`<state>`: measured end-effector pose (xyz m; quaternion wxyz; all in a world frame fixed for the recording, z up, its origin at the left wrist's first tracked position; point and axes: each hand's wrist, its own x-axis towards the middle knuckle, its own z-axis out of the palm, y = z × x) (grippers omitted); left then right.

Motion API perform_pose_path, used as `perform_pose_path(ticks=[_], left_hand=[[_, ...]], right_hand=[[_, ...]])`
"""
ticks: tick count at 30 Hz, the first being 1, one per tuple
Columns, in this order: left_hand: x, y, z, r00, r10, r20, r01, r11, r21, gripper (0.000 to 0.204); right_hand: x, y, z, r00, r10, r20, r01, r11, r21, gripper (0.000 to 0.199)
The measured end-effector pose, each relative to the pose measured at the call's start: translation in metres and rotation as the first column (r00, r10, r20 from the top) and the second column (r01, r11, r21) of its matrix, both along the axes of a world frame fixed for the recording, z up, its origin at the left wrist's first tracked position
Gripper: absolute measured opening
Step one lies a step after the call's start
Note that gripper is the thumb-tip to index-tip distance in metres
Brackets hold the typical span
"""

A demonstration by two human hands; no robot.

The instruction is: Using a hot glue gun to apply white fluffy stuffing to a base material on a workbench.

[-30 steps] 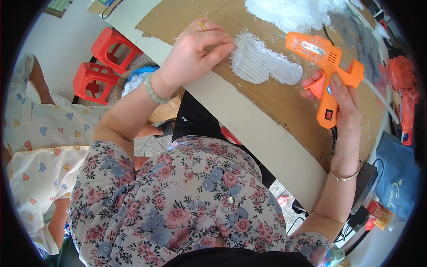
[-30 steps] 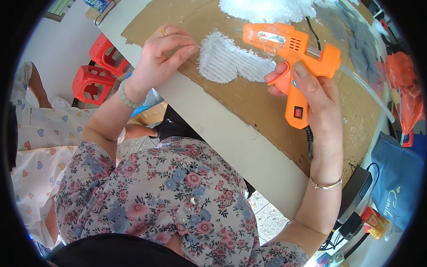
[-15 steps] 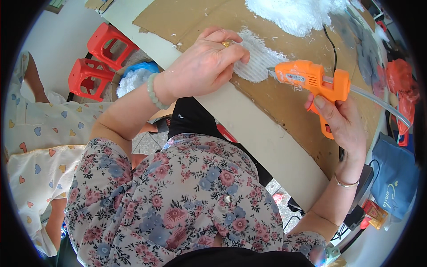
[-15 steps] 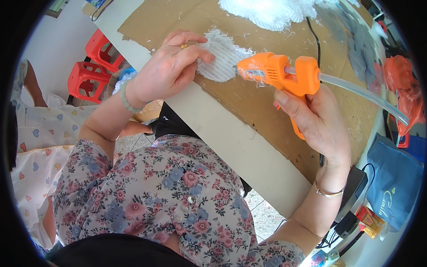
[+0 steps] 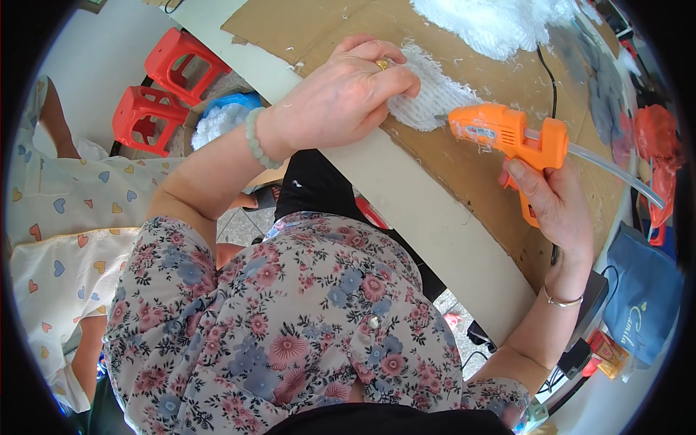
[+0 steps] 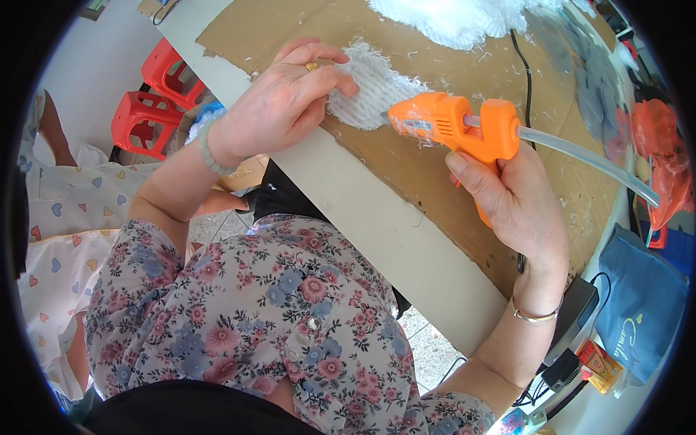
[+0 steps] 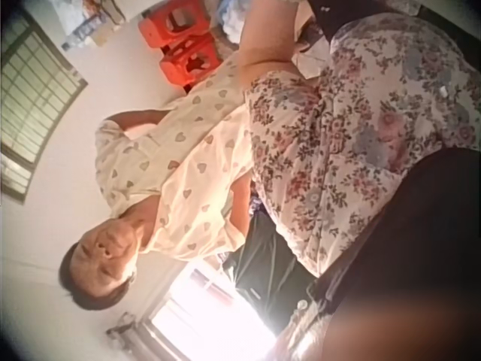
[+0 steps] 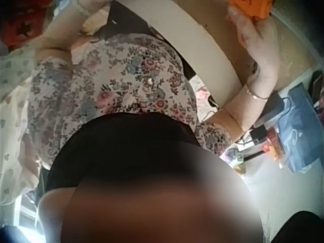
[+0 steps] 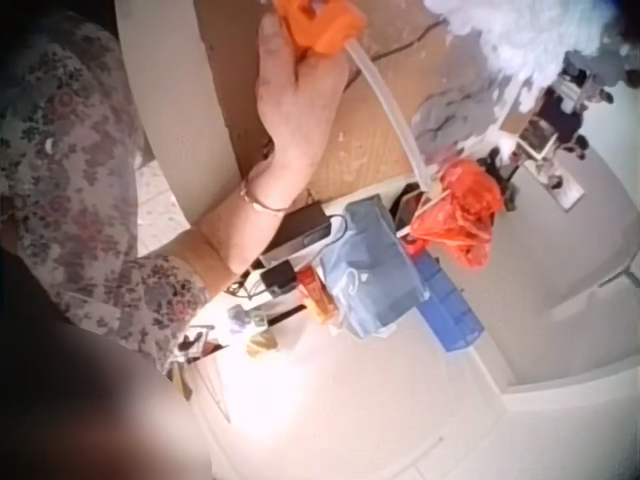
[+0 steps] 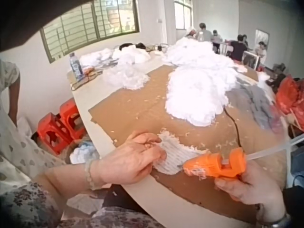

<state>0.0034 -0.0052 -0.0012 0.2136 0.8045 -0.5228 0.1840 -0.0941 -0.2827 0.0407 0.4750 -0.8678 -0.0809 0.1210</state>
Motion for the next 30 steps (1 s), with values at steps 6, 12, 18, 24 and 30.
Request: perform_pose_path(ticks=[6, 12, 18, 24, 30], left_hand=[[0.0, -0.001, 0.0, 1.0, 0.009, 0.012, -0.009, 1.0, 0.005, 0.031], [-0.002, -0.001, 0.002, 1.0, 0.003, -0.028, -0.004, 1.0, -0.02, 0.033], [0.004, -0.003, -0.002, 0.998, -0.006, -0.068, 0.002, 0.998, -0.061, 0.033], [0.011, -0.004, 0.0, 0.988, -0.011, -0.155, -0.003, 0.996, -0.088, 0.026], [0.017, -0.009, 0.0, 0.976, -0.067, -0.206, 0.037, 0.989, -0.144, 0.027]], right_hand=[[0.001, 0.002, -0.003, 1.0, 0.011, 0.015, -0.012, 1.0, 0.011, 0.033], [0.0, 0.007, -0.004, 1.0, 0.008, 0.0, -0.008, 0.999, 0.043, 0.03], [0.001, 0.009, -0.008, 1.0, 0.02, -0.015, -0.019, 0.999, 0.036, 0.03], [0.005, 0.014, -0.009, 0.999, 0.038, -0.018, -0.038, 0.999, 0.025, 0.03], [0.01, 0.02, -0.015, 0.995, 0.053, 0.084, -0.053, 0.999, -0.008, 0.027]])
